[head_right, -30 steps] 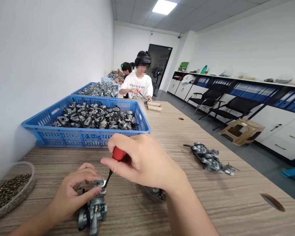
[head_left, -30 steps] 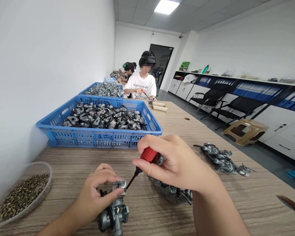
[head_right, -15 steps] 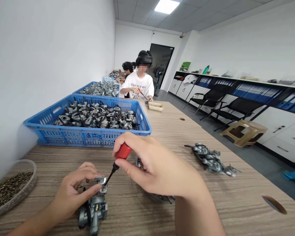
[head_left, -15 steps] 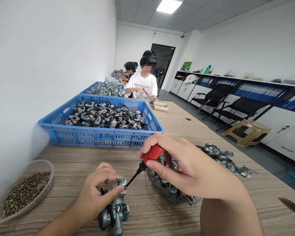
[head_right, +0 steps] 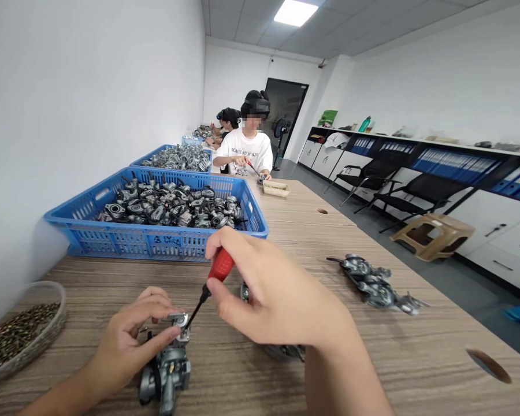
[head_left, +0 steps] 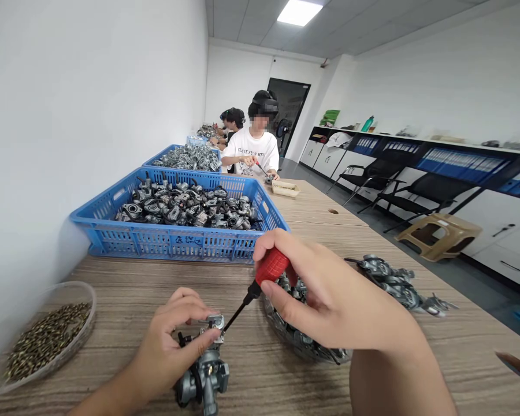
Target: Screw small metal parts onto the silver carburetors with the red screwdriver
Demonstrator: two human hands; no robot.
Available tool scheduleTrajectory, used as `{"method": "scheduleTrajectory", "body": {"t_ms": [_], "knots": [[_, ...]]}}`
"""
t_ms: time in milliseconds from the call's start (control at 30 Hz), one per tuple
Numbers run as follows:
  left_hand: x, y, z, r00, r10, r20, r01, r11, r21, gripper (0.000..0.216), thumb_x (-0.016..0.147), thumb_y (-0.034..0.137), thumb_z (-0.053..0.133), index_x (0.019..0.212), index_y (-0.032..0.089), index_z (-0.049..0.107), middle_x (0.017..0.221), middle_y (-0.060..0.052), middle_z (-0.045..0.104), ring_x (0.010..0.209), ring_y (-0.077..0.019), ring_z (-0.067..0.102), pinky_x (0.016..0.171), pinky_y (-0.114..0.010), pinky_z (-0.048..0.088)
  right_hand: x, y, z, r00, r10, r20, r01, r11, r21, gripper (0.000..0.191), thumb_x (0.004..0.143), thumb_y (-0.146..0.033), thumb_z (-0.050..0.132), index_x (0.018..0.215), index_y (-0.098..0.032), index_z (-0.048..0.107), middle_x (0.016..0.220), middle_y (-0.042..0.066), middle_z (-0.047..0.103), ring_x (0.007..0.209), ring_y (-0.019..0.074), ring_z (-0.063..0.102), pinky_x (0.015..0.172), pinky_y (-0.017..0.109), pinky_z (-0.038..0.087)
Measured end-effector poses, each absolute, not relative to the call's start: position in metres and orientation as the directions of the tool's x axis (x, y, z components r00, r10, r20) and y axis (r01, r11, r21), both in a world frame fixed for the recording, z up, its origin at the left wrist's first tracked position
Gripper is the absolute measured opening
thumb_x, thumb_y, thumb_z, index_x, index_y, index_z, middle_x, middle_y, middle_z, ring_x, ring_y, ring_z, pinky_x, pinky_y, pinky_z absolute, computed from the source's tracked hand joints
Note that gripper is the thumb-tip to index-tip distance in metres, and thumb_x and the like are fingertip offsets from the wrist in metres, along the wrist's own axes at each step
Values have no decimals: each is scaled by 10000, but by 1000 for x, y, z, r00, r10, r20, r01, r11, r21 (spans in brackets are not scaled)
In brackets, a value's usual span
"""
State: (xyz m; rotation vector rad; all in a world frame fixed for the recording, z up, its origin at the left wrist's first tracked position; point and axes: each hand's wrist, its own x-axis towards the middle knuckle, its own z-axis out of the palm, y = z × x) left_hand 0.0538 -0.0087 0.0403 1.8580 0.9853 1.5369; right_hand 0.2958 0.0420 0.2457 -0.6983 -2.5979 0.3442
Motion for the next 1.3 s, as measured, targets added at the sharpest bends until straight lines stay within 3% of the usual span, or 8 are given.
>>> {"method": "scheduleTrajectory", "body": {"t_ms": [100, 200, 433, 600, 900, 1300], "knots": [[54, -9, 40, 84, 808, 583, 196, -587, 785, 94, 954, 174, 825, 1013, 247, 829, 908, -61, 813, 965, -268, 671, 864, -401, 576, 297, 37, 249, -786, 547, 286, 416, 812, -410, 289, 957, -137, 593, 1226, -226, 538, 1082, 60, 743, 864, 190, 687, 758, 326, 548], [54, -9, 39, 68, 811, 581, 195, -582, 789, 113, 956, 180, 821, 1035, 260, 835, 912, -59, 806, 973, -269, 668, 847, -388, 574, 298, 35, 250, -797, 551, 247, 409, 793, -451, 234, 1011, -156, 574, 1228, -232, 530, 1069, 51, 755, 820, 179, 701, 686, 317, 535], [56, -9, 36, 87, 835, 544, 173, -550, 817, 102, 965, 194, 819, 1037, 265, 838, 949, -55, 828, 1009, -270, 666, 886, -394, 573, 299, 43, 245, -820, 511, 257, 405, 836, -371, 126, 1122, -314, 598, 1218, -232, 590, 970, 2, 746, 818, 161, 689, 744, 313, 511], [58, -11, 35, 130, 842, 523, 163, -539, 826, 91, 985, 222, 807, 1062, 255, 842, 974, -77, 831, 1025, -282, 672, 915, -427, 569, 296, 45, 244, -794, 546, 269, 458, 827, -327, 183, 1081, -402, 694, 1088, -242, 603, 834, -36, 740, 708, 157, 652, 646, 300, 438], [58, -11, 36, 127, 832, 541, 184, -555, 811, 128, 977, 194, 815, 1073, 276, 833, 979, -49, 840, 1008, -265, 669, 918, -413, 556, 302, 35, 249, -808, 567, 160, 474, 787, -395, 155, 1087, -233, 535, 1239, -249, 554, 1060, 42, 753, 881, 200, 705, 744, 342, 528], [56, -9, 34, 129, 865, 485, 199, -502, 842, 78, 971, 216, 804, 1028, 257, 837, 971, -69, 815, 1009, -273, 676, 888, -403, 578, 298, 40, 245, -815, 560, 146, 488, 800, -349, 71, 1118, -284, 560, 1145, -231, 599, 1001, 18, 742, 857, 189, 673, 729, 341, 476]]}}
